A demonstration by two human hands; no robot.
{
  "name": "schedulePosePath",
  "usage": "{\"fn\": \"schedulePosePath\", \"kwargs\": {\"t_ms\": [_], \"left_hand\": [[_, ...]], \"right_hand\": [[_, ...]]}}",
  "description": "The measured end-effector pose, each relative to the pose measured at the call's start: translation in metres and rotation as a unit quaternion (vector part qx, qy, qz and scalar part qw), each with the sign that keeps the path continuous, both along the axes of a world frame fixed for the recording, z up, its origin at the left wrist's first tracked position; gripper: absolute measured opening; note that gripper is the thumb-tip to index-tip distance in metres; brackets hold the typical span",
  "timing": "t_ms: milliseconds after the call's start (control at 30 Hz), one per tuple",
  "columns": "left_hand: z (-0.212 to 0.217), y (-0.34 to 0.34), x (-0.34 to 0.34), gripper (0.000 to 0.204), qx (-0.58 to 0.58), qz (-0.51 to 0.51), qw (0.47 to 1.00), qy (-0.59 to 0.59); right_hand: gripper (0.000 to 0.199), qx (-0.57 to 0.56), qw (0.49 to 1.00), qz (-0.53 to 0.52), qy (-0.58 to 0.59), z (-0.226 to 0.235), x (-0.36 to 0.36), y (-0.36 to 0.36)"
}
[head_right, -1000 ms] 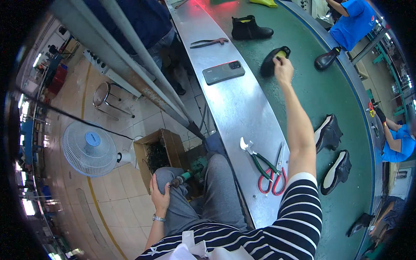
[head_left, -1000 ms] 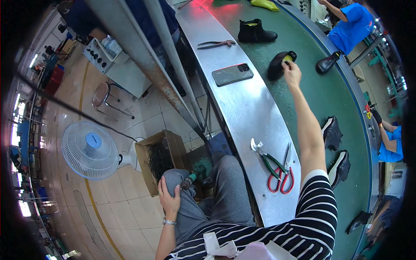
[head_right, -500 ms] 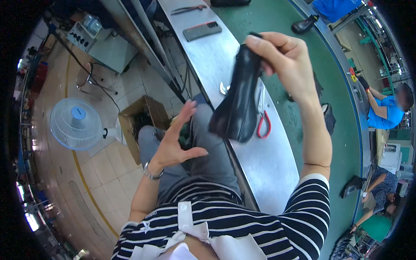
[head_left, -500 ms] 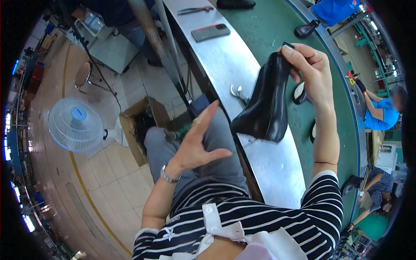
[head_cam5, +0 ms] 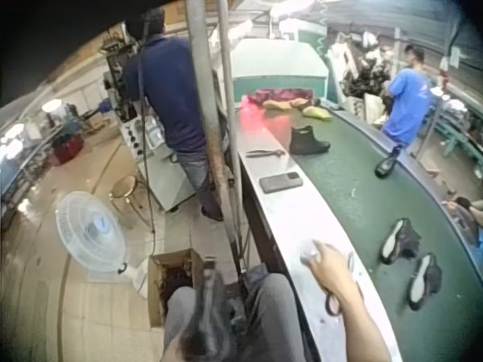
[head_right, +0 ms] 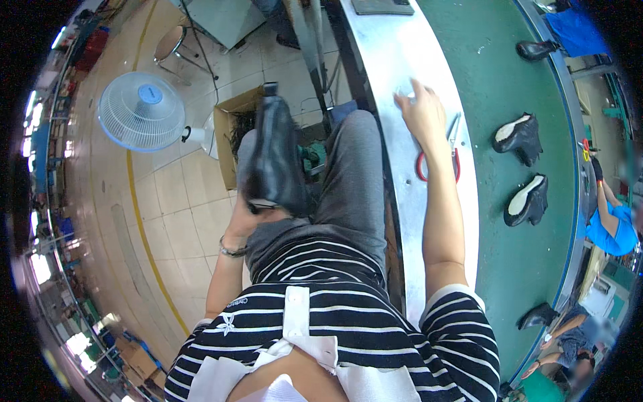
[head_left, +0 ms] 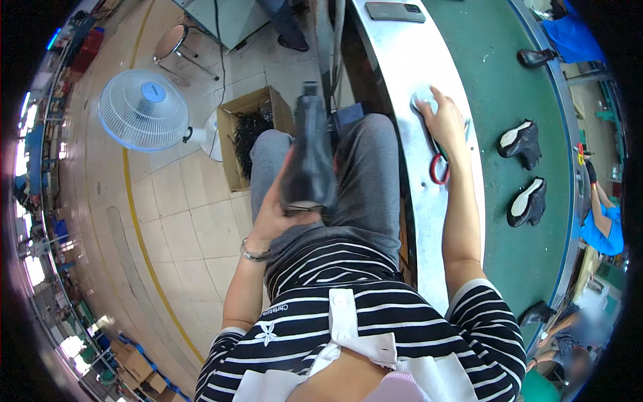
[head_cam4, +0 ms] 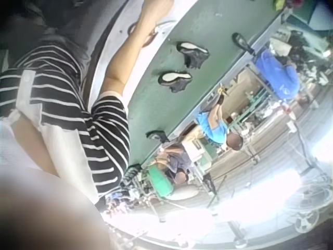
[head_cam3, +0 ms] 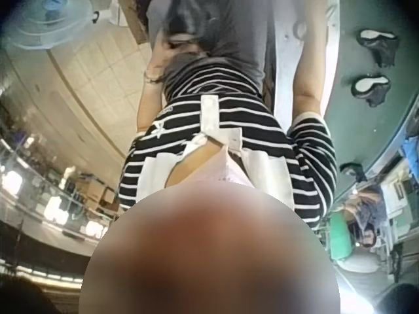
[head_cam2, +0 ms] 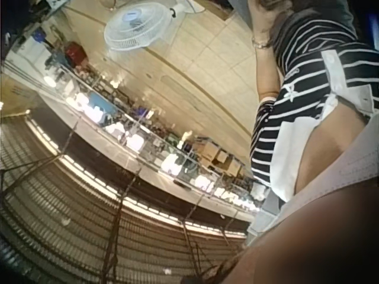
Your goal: Manual lasting of shoes using pliers, hammers, and scissors on an assembly line.
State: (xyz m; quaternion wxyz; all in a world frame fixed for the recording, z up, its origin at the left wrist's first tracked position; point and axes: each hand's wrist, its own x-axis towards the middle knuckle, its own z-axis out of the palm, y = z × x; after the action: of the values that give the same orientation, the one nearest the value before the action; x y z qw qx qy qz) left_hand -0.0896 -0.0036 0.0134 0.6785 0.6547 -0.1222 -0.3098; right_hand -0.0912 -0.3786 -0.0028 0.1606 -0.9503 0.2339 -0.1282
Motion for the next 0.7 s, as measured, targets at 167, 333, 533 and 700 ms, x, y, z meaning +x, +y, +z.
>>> {"fn": "schedulePosePath", "kwargs": {"t_ms": [167, 333, 533, 700], "left_hand": [[-0.026, 0.082, 0.004, 0.057, 0.004, 0.123, 0.976, 0.179], [-0.013, 0.070, 0.023, 0.053, -0.043, 0.106, 0.940, 0.321], [0.006, 0.019, 0.039, 0.067, -0.001, 0.025, 0.963, 0.267], [-0.007, -0.005, 0.046, 0.079, 0.035, 0.013, 0.985, 0.169]], "right_hand": [[0.052, -0.073, 0.993, -0.024, 0.095, -0.067, -0.044, -0.013], [0.043, -0.020, 0.992, -0.025, 0.122, -0.060, -0.040, -0.017], [0.045, 0.532, 0.844, -0.058, 0.033, 0.015, -0.036, 0.046], [0.056, 0.615, 0.774, 0.111, 0.105, 0.083, -0.031, 0.122]]}}
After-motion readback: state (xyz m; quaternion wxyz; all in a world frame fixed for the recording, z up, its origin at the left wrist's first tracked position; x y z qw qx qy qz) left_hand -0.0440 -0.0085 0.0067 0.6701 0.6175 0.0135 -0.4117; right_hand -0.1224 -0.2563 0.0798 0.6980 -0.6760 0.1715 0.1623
